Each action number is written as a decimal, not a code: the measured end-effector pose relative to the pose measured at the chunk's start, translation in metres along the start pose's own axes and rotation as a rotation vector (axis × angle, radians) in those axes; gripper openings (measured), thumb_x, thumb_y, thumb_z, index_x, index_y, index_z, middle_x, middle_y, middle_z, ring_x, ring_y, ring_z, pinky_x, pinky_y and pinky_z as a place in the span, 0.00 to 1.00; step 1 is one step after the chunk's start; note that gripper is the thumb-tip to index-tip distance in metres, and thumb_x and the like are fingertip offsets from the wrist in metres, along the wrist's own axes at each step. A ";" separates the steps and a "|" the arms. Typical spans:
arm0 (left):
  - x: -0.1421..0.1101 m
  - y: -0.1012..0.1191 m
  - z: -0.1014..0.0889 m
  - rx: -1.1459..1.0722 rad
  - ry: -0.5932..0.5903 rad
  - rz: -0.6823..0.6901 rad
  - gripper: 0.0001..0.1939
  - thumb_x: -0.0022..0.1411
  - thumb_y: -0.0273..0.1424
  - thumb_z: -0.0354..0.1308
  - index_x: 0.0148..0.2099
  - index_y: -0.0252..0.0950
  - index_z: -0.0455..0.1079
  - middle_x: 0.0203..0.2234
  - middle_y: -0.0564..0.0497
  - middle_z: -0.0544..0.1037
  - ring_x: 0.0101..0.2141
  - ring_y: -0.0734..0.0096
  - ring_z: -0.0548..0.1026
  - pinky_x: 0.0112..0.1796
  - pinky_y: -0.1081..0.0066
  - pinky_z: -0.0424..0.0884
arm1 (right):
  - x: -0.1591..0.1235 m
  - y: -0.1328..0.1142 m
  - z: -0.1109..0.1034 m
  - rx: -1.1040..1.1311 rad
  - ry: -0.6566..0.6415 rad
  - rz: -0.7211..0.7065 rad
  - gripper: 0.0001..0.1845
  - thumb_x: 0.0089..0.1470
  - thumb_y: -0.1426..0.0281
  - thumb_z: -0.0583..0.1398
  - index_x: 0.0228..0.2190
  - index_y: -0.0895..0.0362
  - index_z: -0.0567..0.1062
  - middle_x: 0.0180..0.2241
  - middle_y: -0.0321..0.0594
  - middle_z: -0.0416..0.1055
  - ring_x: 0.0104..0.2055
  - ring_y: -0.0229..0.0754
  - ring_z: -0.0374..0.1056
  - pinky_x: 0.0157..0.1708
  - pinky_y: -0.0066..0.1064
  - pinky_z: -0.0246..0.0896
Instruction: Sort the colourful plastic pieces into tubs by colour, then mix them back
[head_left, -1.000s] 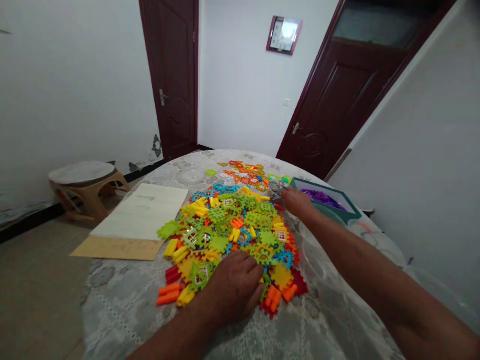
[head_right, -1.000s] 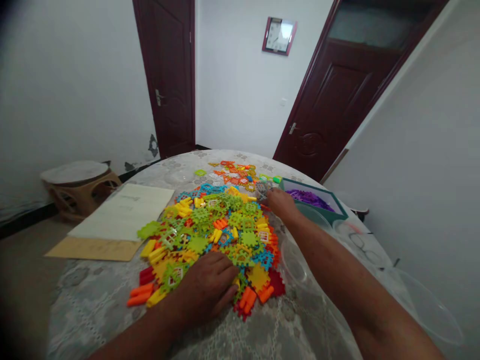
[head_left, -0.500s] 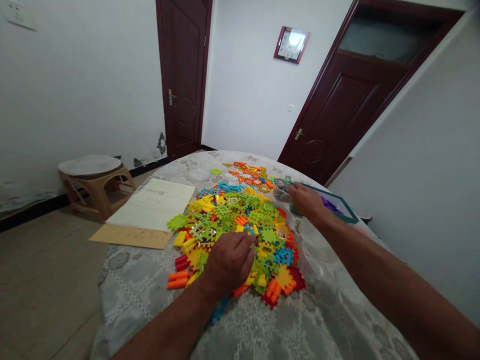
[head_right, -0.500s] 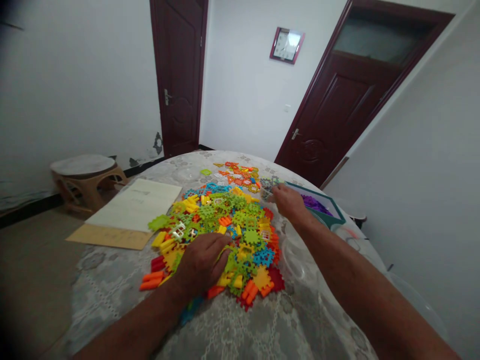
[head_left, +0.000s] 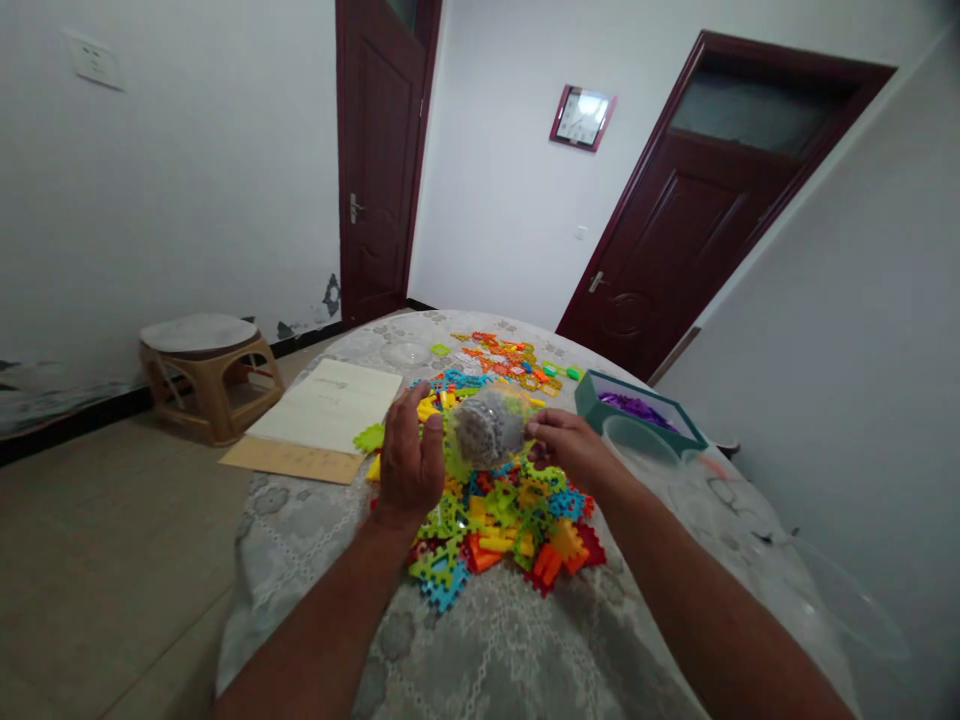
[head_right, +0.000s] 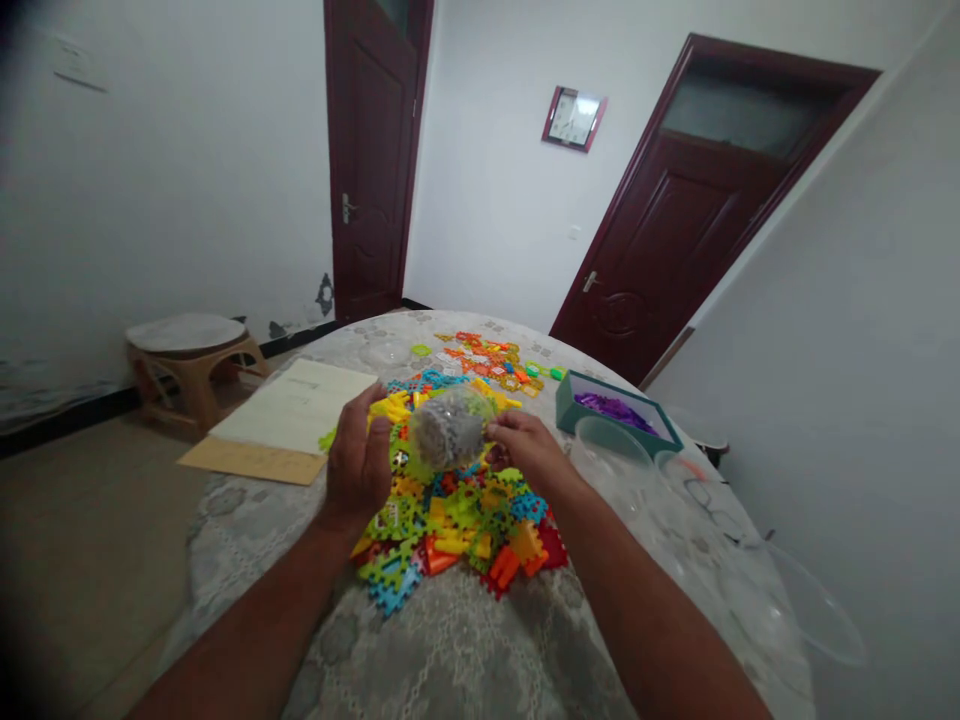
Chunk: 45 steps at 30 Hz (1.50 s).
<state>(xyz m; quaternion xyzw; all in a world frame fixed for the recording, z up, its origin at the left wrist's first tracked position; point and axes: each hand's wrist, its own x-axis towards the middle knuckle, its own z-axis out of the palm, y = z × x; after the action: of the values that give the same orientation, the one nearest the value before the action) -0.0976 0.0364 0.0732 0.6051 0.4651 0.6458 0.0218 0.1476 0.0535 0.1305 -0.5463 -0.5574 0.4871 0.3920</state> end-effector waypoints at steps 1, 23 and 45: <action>0.001 -0.003 0.000 -0.008 0.008 -0.015 0.23 0.79 0.39 0.43 0.67 0.36 0.64 0.60 0.36 0.75 0.63 0.55 0.71 0.65 0.51 0.66 | 0.001 0.009 0.008 0.159 -0.019 0.051 0.09 0.52 0.66 0.67 0.32 0.56 0.74 0.29 0.36 0.76 0.23 0.35 0.70 0.23 0.26 0.65; -0.022 -0.009 0.018 0.350 -0.634 0.230 0.14 0.69 0.37 0.60 0.52 0.38 0.78 0.49 0.40 0.80 0.52 0.50 0.75 0.59 0.48 0.68 | 0.026 -0.036 -0.093 -0.076 0.588 -0.364 0.13 0.54 0.60 0.66 0.37 0.55 0.74 0.33 0.37 0.78 0.28 0.39 0.74 0.26 0.28 0.69; -0.030 -0.026 0.023 0.419 -0.620 0.204 0.24 0.59 0.18 0.54 0.55 0.37 0.77 0.51 0.39 0.80 0.52 0.49 0.75 0.62 0.42 0.64 | 0.124 0.025 -0.098 -1.588 0.286 -0.029 0.18 0.70 0.74 0.50 0.53 0.62 0.75 0.51 0.60 0.75 0.51 0.53 0.77 0.49 0.38 0.69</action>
<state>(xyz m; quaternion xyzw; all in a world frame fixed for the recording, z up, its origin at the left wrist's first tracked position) -0.0845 0.0466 0.0305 0.8061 0.4958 0.3221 -0.0267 0.2361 0.1853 0.1158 -0.7116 -0.6885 -0.1339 -0.0395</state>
